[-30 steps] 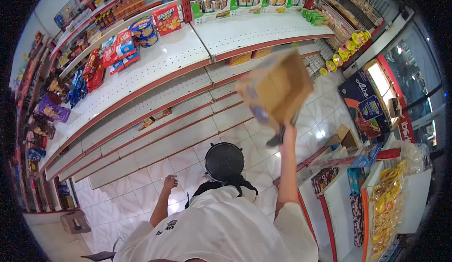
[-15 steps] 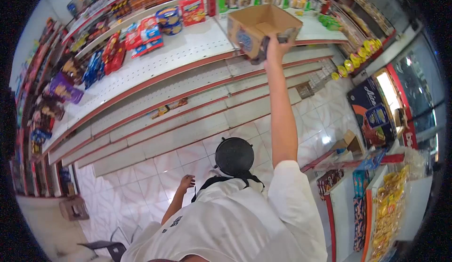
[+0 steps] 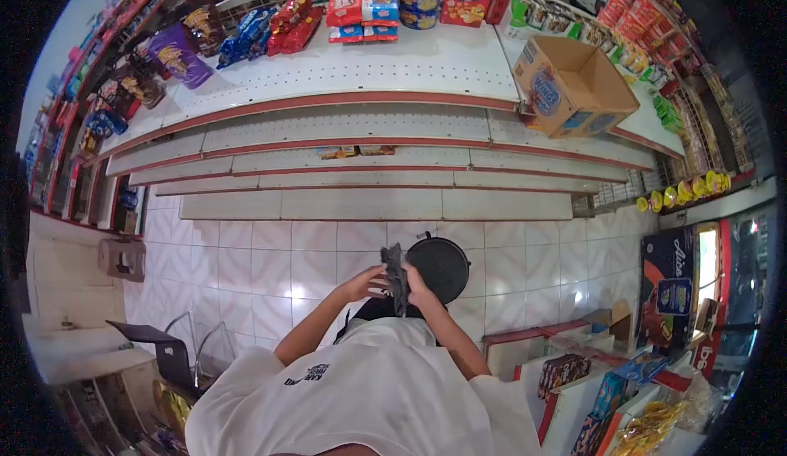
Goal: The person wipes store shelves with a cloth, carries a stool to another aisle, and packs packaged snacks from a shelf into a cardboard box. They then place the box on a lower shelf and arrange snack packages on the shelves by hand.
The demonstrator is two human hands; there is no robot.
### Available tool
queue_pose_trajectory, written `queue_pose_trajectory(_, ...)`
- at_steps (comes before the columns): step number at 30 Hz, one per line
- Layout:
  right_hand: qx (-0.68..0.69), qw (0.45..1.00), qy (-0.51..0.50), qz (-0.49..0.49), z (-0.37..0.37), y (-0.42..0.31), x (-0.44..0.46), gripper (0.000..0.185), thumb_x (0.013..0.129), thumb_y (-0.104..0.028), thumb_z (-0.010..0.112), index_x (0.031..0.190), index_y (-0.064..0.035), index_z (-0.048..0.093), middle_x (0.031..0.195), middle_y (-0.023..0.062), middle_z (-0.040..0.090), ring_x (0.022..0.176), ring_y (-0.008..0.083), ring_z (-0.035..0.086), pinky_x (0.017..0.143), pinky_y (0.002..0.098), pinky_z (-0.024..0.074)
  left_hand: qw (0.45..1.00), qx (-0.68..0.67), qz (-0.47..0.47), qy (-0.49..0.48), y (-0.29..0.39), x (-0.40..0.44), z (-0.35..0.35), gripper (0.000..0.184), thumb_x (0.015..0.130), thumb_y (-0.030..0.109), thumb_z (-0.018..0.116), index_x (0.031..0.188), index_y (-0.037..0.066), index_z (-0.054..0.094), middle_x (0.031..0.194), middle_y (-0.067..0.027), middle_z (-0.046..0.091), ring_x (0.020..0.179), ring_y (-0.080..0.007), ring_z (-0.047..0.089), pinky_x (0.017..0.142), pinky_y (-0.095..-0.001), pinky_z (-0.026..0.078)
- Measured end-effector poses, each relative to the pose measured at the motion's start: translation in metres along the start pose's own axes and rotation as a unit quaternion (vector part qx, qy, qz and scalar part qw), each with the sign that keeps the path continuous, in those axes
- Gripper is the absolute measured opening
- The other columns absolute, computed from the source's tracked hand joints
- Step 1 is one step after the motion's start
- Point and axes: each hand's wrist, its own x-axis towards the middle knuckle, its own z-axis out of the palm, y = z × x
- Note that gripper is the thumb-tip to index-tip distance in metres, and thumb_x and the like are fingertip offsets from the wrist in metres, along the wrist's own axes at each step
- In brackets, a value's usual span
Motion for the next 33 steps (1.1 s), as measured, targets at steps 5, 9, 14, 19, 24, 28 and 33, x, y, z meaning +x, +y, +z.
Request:
queue_pose_trajectory(5,-0.286,0.931,0.123,-0.189,-0.001,0.006,0.003,0.033,0.086,-0.021,0.052,0.114,-0.0041,0.056,0.093,0.0061,0.06,0.082,0.017,0.057,0.072,0.0301,0.0463,0.997,-0.031,0.029,-0.067,-0.001,0.041,0.001,0.03,0.084,0.03,0.059,0.101,0.006,0.06,0.097,-0.009,0.064,0.09,-0.0215,0.061,0.079,-0.0363,0.051)
queue_pose_trajectory(9,-0.443,0.832,0.206,-0.265,-0.065,0.007,0.006,0.03,0.085,-0.016,0.054,0.113,-0.007,0.056,0.088,0.0051,0.06,0.076,0.0129,0.057,0.063,0.0264,0.0465,0.991,-0.131,0.026,0.024,0.022,0.037,-0.013,0.025,0.084,0.02,0.058,0.1,0.001,0.06,0.092,-0.0102,0.065,0.082,-0.0212,0.064,0.077,-0.0329,0.052)
queue_pose_trajectory(14,-0.359,0.875,0.288,-0.15,-0.142,0.012,-0.043,0.03,0.085,-0.021,0.053,0.11,-0.0047,0.055,0.088,0.0078,0.06,0.068,0.0181,0.061,0.054,0.028,0.0489,0.987,-0.083,0.128,-0.051,0.125,-0.012,0.036,0.036,0.077,0.013,0.068,0.109,0.001,0.054,0.098,-0.0086,0.063,0.089,-0.0206,0.062,0.08,-0.0335,0.051)
queue_pose_trajectory(19,-0.377,0.85,0.359,-0.081,-0.178,0.024,-0.079,0.031,0.084,-0.024,0.055,0.106,-0.0026,0.058,0.086,0.01,0.062,0.067,0.0193,0.062,0.055,0.0291,0.0495,0.953,0.018,0.273,-0.129,0.278,-0.087,0.131,0.044,0.076,0.008,0.07,0.114,0.002,0.049,0.106,-0.0072,0.06,0.096,-0.018,0.06,0.084,-0.0319,0.049)
queue_pose_trajectory(24,-0.436,0.82,0.33,-0.169,-0.237,0.047,-0.055,0.029,0.085,-0.023,0.055,0.097,0.0015,0.062,0.079,0.0119,0.066,0.065,0.0206,0.063,0.06,0.0317,0.0505,0.898,0.079,0.43,-0.042,0.388,-0.081,0.198,0.048,0.077,0.013,0.067,0.12,0.006,0.047,0.105,-0.0106,0.06,0.091,-0.023,0.061,0.077,-0.037,0.051)
queue_pose_trajectory(28,-0.524,0.76,0.351,-0.155,-0.223,0.033,-0.055,0.03,0.081,-0.03,0.057,0.087,-0.0028,0.066,0.075,0.0116,0.067,0.071,0.022,0.065,0.068,0.0324,0.0504,0.453,0.378,0.709,0.385,0.41,-0.001,0.206,0.068,0.075,0.028,0.071,0.131,0.006,0.04,0.121,-0.0213,0.046,0.112,-0.0364,0.047,0.092,-0.0455,0.04)
queue_pose_trajectory(33,-0.533,0.776,0.312,-0.128,-0.235,0.016,-0.069,0.033,0.079,-0.036,0.058,0.083,-0.0047,0.068,0.074,0.0115,0.067,0.07,0.0247,0.064,0.068,0.0337,0.0497,0.469,0.551,0.614,0.315,0.389,0.023,0.215,0.055,0.078,0.032,0.066,0.123,0.002,0.051,0.119,-0.0256,0.044,0.109,-0.0435,0.044,0.093,-0.0478,0.038)
